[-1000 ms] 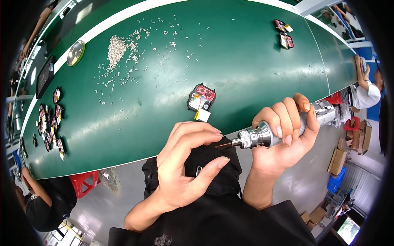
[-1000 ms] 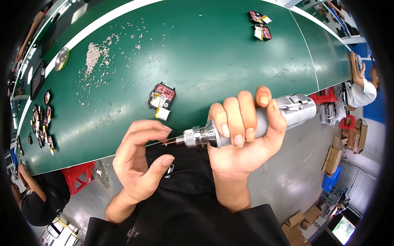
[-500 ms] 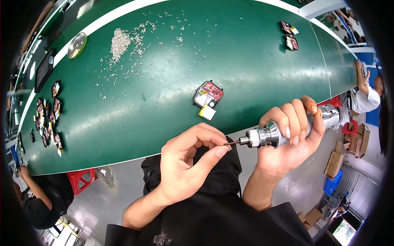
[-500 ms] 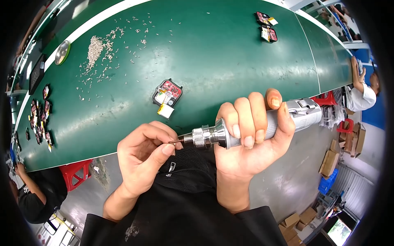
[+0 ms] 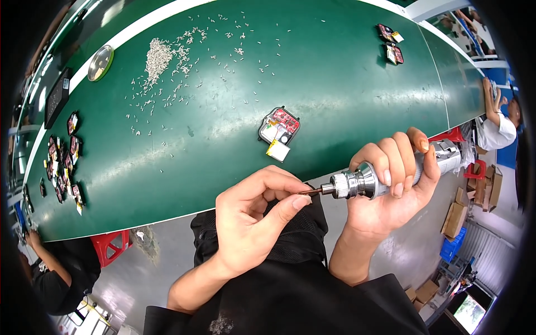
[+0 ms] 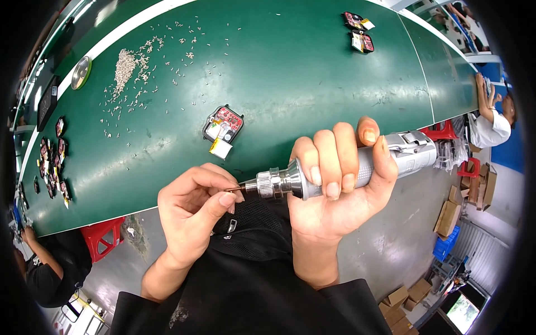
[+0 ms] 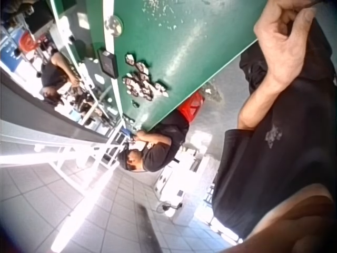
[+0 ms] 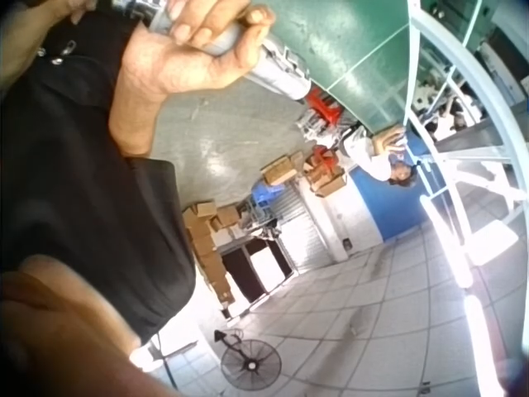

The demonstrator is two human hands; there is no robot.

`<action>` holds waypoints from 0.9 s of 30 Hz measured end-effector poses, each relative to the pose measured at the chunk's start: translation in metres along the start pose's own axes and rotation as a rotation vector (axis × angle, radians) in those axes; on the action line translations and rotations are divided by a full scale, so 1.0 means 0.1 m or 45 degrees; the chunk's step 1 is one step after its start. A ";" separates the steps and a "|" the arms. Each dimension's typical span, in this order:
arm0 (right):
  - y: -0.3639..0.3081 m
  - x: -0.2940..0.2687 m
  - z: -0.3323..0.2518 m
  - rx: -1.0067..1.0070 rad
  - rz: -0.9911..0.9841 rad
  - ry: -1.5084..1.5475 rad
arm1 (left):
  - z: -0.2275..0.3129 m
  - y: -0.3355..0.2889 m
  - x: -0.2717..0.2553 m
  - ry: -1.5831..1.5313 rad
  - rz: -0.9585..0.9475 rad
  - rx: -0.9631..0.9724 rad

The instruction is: Using an electric screwdriver to assemble components on small electronic boards at a factory line.

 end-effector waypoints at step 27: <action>-0.05 0.10 -0.03 0.019 -0.323 -0.092 | 0.04 0.02 -0.05 0.024 -0.168 0.022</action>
Point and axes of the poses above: each hand's wrist, its own y-axis towards the middle knuckle, its own x-axis out of the palm, z = x × y, the point moved 3 cm from there along y, towards the middle knuckle, and after that the axes turned 14 degrees about z, right-handed, at the moved point
